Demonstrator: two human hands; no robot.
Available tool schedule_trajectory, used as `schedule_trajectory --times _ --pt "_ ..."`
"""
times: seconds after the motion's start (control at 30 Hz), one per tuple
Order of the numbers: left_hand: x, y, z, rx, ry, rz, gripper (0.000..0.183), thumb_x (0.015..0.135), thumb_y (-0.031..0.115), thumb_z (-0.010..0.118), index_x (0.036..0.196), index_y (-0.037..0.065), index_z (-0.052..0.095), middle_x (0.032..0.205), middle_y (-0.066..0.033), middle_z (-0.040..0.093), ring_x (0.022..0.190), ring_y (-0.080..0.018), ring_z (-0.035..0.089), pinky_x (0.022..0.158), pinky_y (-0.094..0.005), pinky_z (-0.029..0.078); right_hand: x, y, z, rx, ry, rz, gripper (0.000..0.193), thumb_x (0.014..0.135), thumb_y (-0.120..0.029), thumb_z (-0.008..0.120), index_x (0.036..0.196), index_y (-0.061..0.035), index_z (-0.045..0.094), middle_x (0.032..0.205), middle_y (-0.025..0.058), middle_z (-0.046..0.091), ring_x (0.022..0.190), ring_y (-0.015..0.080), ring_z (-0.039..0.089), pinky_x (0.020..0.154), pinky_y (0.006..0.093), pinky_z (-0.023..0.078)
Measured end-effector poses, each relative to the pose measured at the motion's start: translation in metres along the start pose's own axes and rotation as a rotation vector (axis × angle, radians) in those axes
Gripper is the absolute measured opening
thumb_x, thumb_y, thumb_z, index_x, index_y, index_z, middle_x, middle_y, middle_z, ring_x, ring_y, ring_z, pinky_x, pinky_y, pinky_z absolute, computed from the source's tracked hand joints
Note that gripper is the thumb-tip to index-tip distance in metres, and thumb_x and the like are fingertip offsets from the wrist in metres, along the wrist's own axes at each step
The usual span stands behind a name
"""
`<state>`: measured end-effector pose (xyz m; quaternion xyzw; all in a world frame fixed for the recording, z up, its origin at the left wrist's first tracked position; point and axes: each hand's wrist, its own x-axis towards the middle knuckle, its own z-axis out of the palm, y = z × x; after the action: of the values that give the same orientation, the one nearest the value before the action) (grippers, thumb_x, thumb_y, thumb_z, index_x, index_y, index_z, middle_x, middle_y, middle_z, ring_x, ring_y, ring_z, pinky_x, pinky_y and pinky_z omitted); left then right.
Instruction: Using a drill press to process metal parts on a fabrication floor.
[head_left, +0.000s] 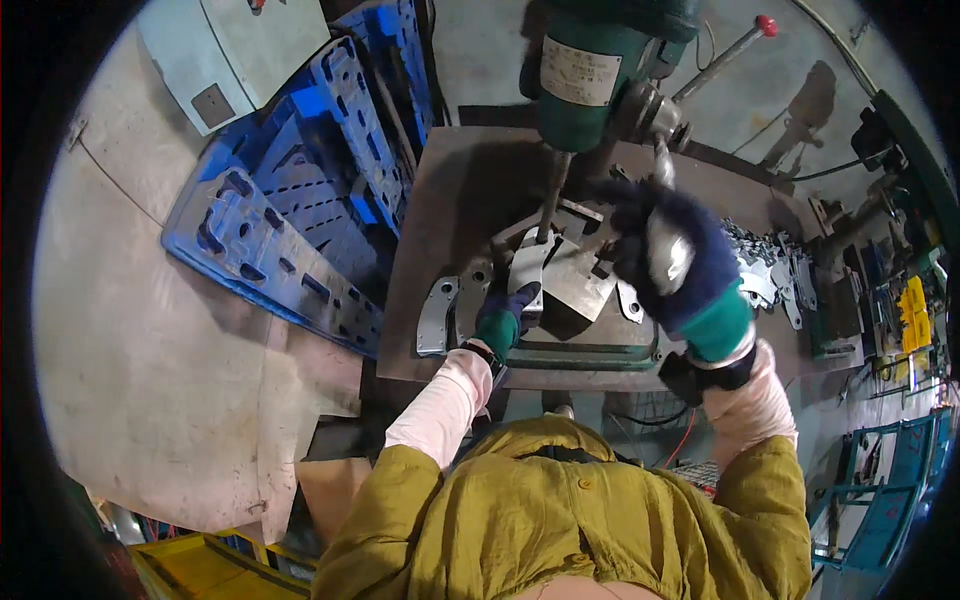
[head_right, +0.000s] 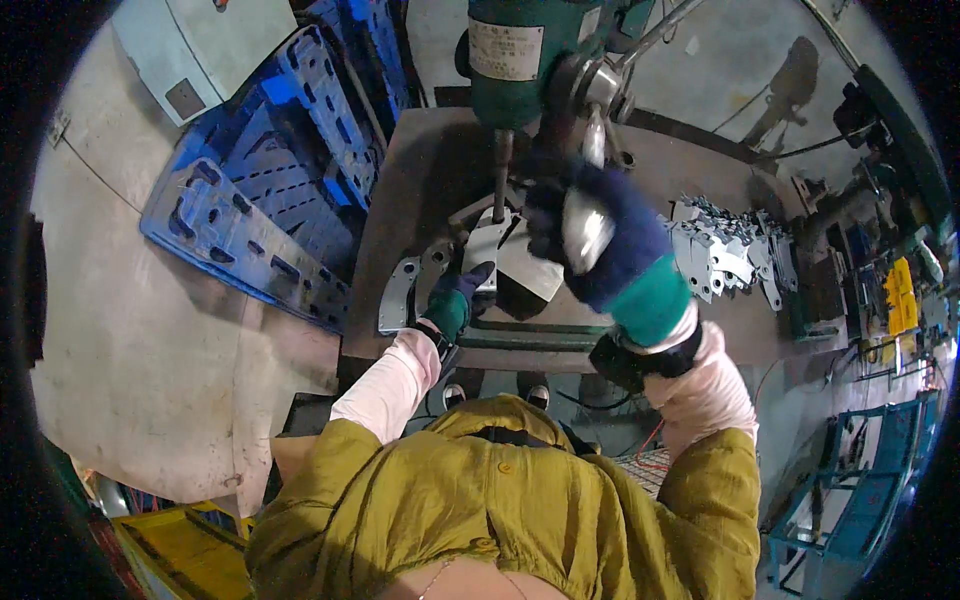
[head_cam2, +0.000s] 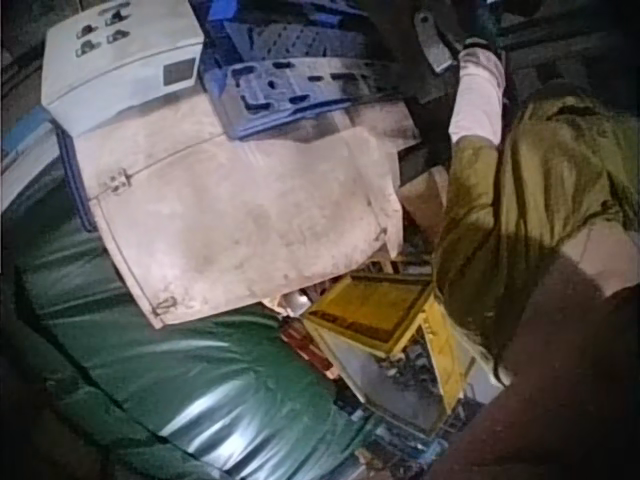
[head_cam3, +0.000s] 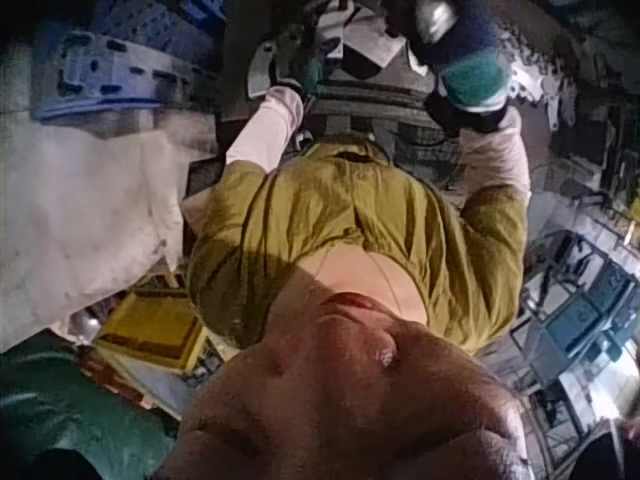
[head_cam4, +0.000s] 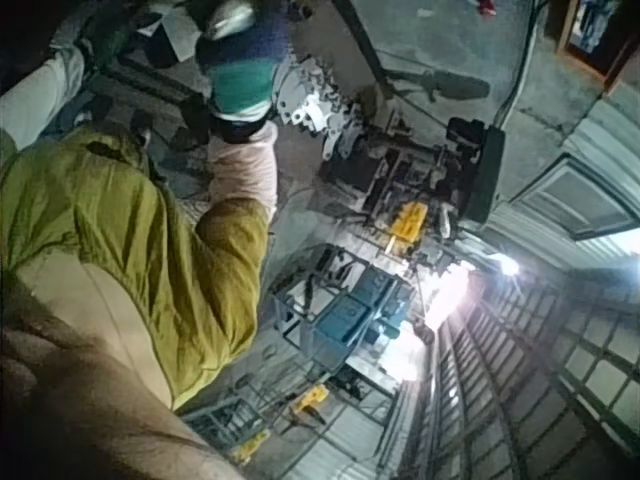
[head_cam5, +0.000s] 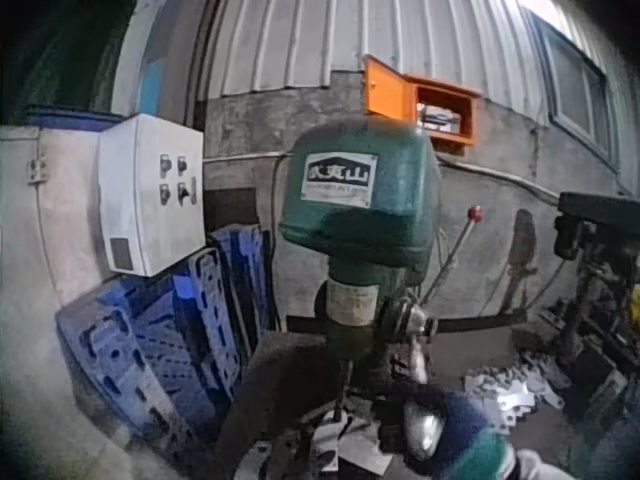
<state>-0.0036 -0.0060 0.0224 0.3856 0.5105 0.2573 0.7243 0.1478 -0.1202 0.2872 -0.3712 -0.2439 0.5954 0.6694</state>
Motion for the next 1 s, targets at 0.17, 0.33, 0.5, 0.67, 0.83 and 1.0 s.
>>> schedule_trajectory --times 0.17,0.33,0.5,0.67,0.83,1.0 --pt "0.026 -0.034 -0.004 -0.101 0.002 0.29 0.04 0.085 0.037 0.074 0.11 0.006 0.067 0.093 -0.0064 0.07 0.07 -0.018 0.067 0.057 -0.0289 0.053 0.012 -0.077 0.027 0.363 -0.194 0.285 0.062 0.092 -0.048 0.06 0.125 0.0044 0.059 0.09 0.0073 0.069 0.073 0.0155 0.065 0.068 0.025 0.056" --pt "0.026 -0.041 -0.009 -0.225 -0.102 0.141 0.038 0.088 0.033 0.072 0.114 0.005 0.065 0.096 -0.0077 0.07 0.076 -0.0181 0.068 0.061 -0.0292 0.054 0.013 -0.074 0.025 0.358 -0.232 0.251 0.064 0.091 -0.051 0.061 0.123 0.005 0.059 0.102 0.0125 0.07 0.082 0.0176 0.068 0.072 0.027 0.058" --pt "0.004 -0.034 -0.03 0.0 -0.141 0.111 0.032 0.092 0.029 0.067 0.114 0.006 0.064 0.093 -0.0071 0.069 0.075 -0.0182 0.067 0.064 -0.0307 0.055 0.022 -0.067 0.001 0.348 -0.399 0.177 0.055 0.097 -0.043 0.055 0.124 0.0048 0.058 0.113 0.0161 0.068 0.092 0.0204 0.068 0.08 0.029 0.058" --pt "-0.052 -0.06 -0.081 0.137 0.025 0.288 0.041 0.093 0.035 0.062 0.119 0.004 0.063 0.099 -0.0107 0.068 0.092 -0.0215 0.067 0.075 -0.0339 0.053 0.018 -0.051 -0.015 0.383 -0.087 0.029 0.051 0.101 -0.038 0.049 0.129 0.0039 0.053 0.112 0.0159 0.068 0.094 0.0192 0.068 0.083 0.028 0.058" --pt "-0.057 -0.055 -0.151 0.779 0.513 0.122 0.056 0.092 0.045 0.06 0.125 0.0 0.06 0.119 -0.0187 0.066 0.107 -0.0342 0.063 0.088 -0.0413 0.049 0.024 -0.021 -0.085 0.249 -0.2 0.134 0.046 0.1 -0.038 0.05 0.128 -0.0016 0.053 0.112 0.0122 0.065 0.088 0.0198 0.064 0.073 0.0286 0.055" --pt "-0.017 -0.096 -0.206 0.614 0.681 0.252 0.066 0.09 0.054 0.057 0.125 -0.002 0.06 0.125 -0.0231 0.062 0.118 -0.0369 0.058 0.097 -0.0423 0.044 0.008 0.026 -0.117 0.286 0.092 0.138 0.047 0.1 -0.041 0.051 0.123 -0.0007 0.056 0.093 0.0057 0.064 0.074 0.0145 0.058 0.064 0.0252 0.05"
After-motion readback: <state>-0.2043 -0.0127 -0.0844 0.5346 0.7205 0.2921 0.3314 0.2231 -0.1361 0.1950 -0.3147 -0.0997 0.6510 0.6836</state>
